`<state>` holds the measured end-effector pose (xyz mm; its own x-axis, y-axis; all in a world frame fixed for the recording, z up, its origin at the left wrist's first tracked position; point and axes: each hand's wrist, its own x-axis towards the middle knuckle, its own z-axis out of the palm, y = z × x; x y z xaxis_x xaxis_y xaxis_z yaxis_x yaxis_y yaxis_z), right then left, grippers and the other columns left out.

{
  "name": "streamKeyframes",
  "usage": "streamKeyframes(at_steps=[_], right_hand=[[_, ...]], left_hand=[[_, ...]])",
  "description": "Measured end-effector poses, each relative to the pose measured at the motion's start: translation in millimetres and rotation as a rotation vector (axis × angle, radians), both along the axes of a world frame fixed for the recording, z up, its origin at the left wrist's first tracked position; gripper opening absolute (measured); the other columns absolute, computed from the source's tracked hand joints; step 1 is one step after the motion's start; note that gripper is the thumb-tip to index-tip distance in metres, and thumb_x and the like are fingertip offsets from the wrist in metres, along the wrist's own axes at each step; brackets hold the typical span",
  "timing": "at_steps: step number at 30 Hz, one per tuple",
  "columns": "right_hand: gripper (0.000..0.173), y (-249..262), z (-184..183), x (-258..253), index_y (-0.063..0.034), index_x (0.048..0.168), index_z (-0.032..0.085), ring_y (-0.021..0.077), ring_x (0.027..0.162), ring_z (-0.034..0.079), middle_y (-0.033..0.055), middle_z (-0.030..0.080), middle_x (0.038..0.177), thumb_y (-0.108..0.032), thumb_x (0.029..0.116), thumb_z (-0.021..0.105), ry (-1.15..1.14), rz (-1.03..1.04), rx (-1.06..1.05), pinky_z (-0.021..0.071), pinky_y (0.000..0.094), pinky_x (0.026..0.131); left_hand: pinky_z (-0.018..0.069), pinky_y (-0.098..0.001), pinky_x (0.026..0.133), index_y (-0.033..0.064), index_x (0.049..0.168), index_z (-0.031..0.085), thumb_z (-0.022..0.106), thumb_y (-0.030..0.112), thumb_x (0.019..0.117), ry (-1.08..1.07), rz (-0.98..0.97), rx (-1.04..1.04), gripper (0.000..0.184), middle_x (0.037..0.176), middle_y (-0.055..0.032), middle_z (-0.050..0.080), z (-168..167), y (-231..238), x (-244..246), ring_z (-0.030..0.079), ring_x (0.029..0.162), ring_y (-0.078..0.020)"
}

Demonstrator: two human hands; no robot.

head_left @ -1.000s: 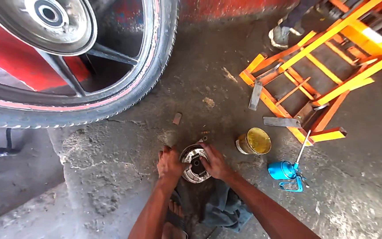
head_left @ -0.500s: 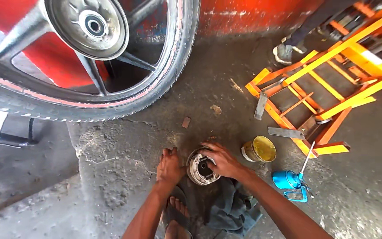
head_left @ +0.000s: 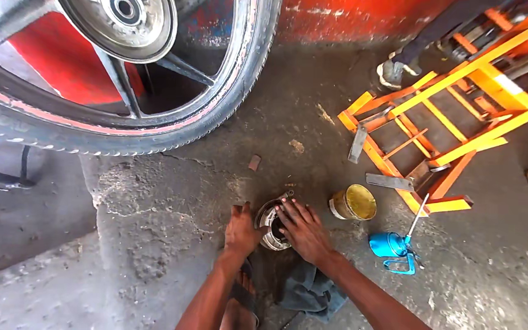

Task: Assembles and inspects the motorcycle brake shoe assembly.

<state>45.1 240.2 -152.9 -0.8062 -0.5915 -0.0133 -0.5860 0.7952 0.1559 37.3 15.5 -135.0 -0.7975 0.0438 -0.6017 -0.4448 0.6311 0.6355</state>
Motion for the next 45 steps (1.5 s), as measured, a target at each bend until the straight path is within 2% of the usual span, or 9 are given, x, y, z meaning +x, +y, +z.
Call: streamKeyframes(at_steps=[6,9,13,17,23,33,37,41,45], right_hand=[[0.043,3,7,12,-0.0235,0.129,0.071,0.0301,0.147,0.043,0.0026,0.054,0.153,-0.047,0.1059,0.043,0.023,-0.016,-0.169,0.0397,0.0591,0.114],[0.051,-3,12,11,-0.0237,0.144,0.060,0.0344,0.144,0.045,0.0084,0.050,0.156,-0.050,0.1038,0.045,0.016,-0.088,-0.206,0.0430,0.0580,0.110],[0.064,-5,1,6,-0.0284,0.158,0.042,0.0334,0.154,0.028,0.0055,0.028,0.169,-0.061,0.1033,0.040,-0.085,-0.092,-0.038,0.0320,0.0646,0.116],[0.060,3,2,20,-0.0286,0.150,0.054,0.0336,0.155,0.028,0.0042,0.032,0.168,-0.062,0.1034,0.037,-0.070,-0.091,-0.029,0.0295,0.0679,0.116],[0.077,-9,-1,16,-0.0247,0.160,0.038,0.0365,0.157,0.019,0.0117,0.021,0.171,-0.072,0.0995,0.034,-0.103,-0.144,-0.022,0.0209,0.0707,0.119],[0.068,-8,7,20,-0.0359,0.155,0.046,0.0353,0.159,0.012,0.0066,0.019,0.172,-0.073,0.0993,0.033,-0.165,-0.140,-0.038,0.0140,0.0729,0.119],[0.059,6,15,29,-0.0331,0.151,0.053,0.0318,0.153,0.033,0.0103,0.035,0.166,-0.065,0.1022,0.040,-0.121,-0.198,-0.329,0.0327,0.0639,0.118],[0.081,8,10,10,-0.0080,0.164,0.020,0.0313,0.137,0.053,0.0174,0.049,0.153,-0.047,0.1018,0.054,-0.485,-0.723,-0.727,0.0445,0.0521,0.113],[0.075,13,19,1,-0.0156,0.164,0.020,0.0235,0.127,0.059,0.0159,0.062,0.137,-0.046,0.1031,0.050,-0.671,-0.821,-1.015,0.0468,0.0451,0.110]], left_hand=[[0.0545,-0.0518,0.099,0.0108,0.154,0.044,0.086,0.042,0.0820,-0.004,0.015,-0.045,0.089,0.151,-0.0226,0.045,-2,5,1,0.063,0.120,-0.0380],[0.0546,-0.0512,0.099,0.0105,0.153,0.045,0.086,0.040,0.0820,-0.018,0.017,-0.026,0.087,0.151,-0.0222,0.044,-3,5,0,0.063,0.120,-0.0374],[0.0542,-0.0528,0.099,0.0085,0.149,0.049,0.086,0.032,0.0839,0.020,0.024,-0.009,0.078,0.142,-0.0216,0.053,-8,5,-2,0.063,0.118,-0.0371],[0.0535,-0.0529,0.100,0.0092,0.147,0.053,0.082,0.031,0.0875,0.031,0.011,0.000,0.069,0.134,-0.0183,0.063,-11,2,-2,0.065,0.117,-0.0347],[0.0528,-0.0558,0.100,0.0083,0.145,0.054,0.084,0.029,0.0845,0.011,0.011,0.000,0.071,0.133,-0.0194,0.062,-11,2,-7,0.065,0.117,-0.0374],[0.0510,-0.0528,0.104,0.0064,0.137,0.062,0.082,0.033,0.0873,-0.031,-0.004,0.070,0.060,0.129,-0.0159,0.067,-24,-1,-11,0.065,0.119,-0.0320],[0.0502,-0.0534,0.104,0.0063,0.134,0.064,0.086,0.045,0.0815,-0.029,-0.006,0.093,0.069,0.134,-0.0196,0.061,-28,1,-12,0.062,0.122,-0.0341],[0.0463,-0.0514,0.110,0.0080,0.140,0.059,0.089,0.039,0.0791,-0.029,-0.028,0.201,0.074,0.145,-0.0187,0.053,-34,8,-10,0.055,0.131,-0.0334],[0.0485,-0.0520,0.107,0.0086,0.142,0.056,0.087,0.027,0.0806,0.010,-0.010,0.283,0.071,0.132,-0.0176,0.064,-29,6,-1,0.063,0.122,-0.0316]])
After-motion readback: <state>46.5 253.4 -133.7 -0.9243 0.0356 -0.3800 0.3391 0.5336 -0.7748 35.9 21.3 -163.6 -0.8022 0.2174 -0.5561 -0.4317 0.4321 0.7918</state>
